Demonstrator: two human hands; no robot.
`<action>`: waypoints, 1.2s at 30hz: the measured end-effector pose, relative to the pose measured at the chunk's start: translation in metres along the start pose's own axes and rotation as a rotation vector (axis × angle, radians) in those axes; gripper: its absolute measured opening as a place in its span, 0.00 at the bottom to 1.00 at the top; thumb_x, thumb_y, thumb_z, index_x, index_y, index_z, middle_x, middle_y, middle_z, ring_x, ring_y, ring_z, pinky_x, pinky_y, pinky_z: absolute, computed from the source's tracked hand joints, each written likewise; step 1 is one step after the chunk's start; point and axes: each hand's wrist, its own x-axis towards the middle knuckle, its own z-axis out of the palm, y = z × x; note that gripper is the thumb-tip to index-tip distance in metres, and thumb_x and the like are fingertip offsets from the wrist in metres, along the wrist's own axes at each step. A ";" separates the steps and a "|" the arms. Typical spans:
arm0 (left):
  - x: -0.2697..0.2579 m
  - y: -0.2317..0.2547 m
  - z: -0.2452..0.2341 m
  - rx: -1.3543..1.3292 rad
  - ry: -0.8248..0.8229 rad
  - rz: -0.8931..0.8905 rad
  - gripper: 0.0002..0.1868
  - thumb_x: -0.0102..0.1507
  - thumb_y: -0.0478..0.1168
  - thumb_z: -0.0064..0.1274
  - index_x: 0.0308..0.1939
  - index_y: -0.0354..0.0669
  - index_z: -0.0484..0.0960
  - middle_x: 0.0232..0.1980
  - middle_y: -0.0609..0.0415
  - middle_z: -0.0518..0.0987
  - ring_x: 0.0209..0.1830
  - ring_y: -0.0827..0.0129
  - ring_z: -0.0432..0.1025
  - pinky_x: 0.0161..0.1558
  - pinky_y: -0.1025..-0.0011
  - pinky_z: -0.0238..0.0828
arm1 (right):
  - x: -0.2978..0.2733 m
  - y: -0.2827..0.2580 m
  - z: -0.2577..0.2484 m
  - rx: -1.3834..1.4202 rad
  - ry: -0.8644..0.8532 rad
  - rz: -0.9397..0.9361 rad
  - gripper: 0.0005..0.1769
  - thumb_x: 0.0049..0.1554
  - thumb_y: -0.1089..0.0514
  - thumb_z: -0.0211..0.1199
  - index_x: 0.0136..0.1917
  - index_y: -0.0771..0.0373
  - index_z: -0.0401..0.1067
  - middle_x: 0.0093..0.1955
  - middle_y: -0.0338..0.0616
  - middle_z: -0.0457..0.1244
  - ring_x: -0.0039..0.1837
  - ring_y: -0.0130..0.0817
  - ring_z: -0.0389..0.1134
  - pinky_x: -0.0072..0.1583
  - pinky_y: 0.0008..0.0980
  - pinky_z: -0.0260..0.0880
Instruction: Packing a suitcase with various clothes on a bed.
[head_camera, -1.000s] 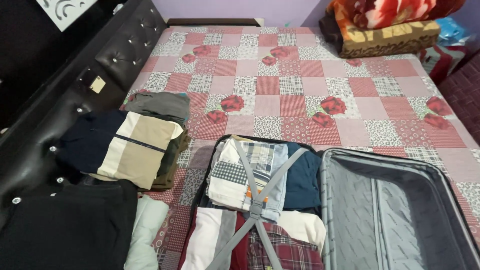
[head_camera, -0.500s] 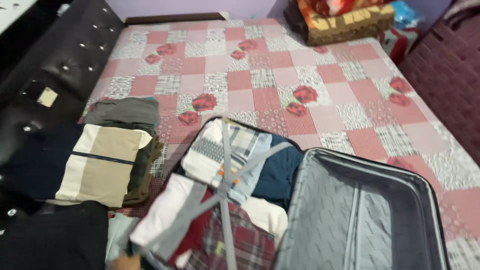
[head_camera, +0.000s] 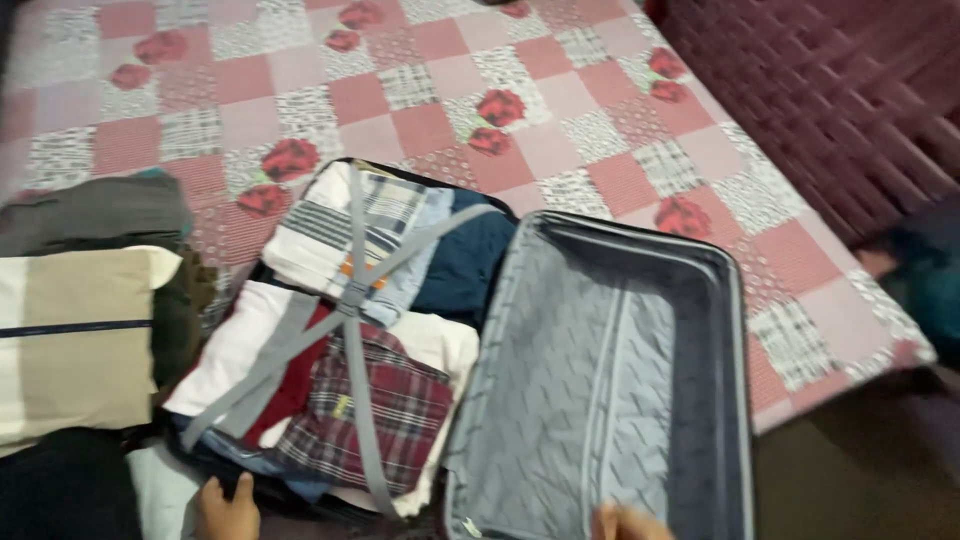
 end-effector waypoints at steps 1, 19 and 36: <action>-0.016 -0.011 0.014 -0.169 0.009 0.028 0.31 0.61 0.47 0.62 0.59 0.24 0.75 0.54 0.31 0.80 0.59 0.45 0.76 0.64 0.52 0.69 | 0.008 -0.015 -0.006 0.006 0.011 0.009 0.42 0.48 0.39 0.74 0.64 0.72 0.71 0.59 0.61 0.69 0.61 0.49 0.73 0.61 0.41 0.72; -0.311 0.392 -0.004 0.033 -0.709 0.396 0.45 0.50 0.48 0.70 0.71 0.55 0.69 0.60 0.53 0.82 0.62 0.58 0.75 0.60 0.61 0.69 | 0.009 -0.255 -0.016 0.534 -0.343 0.207 0.41 0.48 0.63 0.60 0.74 0.55 0.54 0.50 0.53 0.66 0.49 0.43 0.67 0.49 0.41 0.70; -0.278 0.466 0.004 0.189 -0.622 0.410 0.24 0.56 0.39 0.56 0.57 0.57 0.81 0.45 0.42 0.83 0.48 0.46 0.77 0.49 0.53 0.74 | 0.116 -0.381 -0.007 1.546 -0.718 0.404 0.10 0.53 0.61 0.59 0.49 0.65 0.72 0.46 0.46 0.69 0.49 0.41 0.71 0.58 0.41 0.73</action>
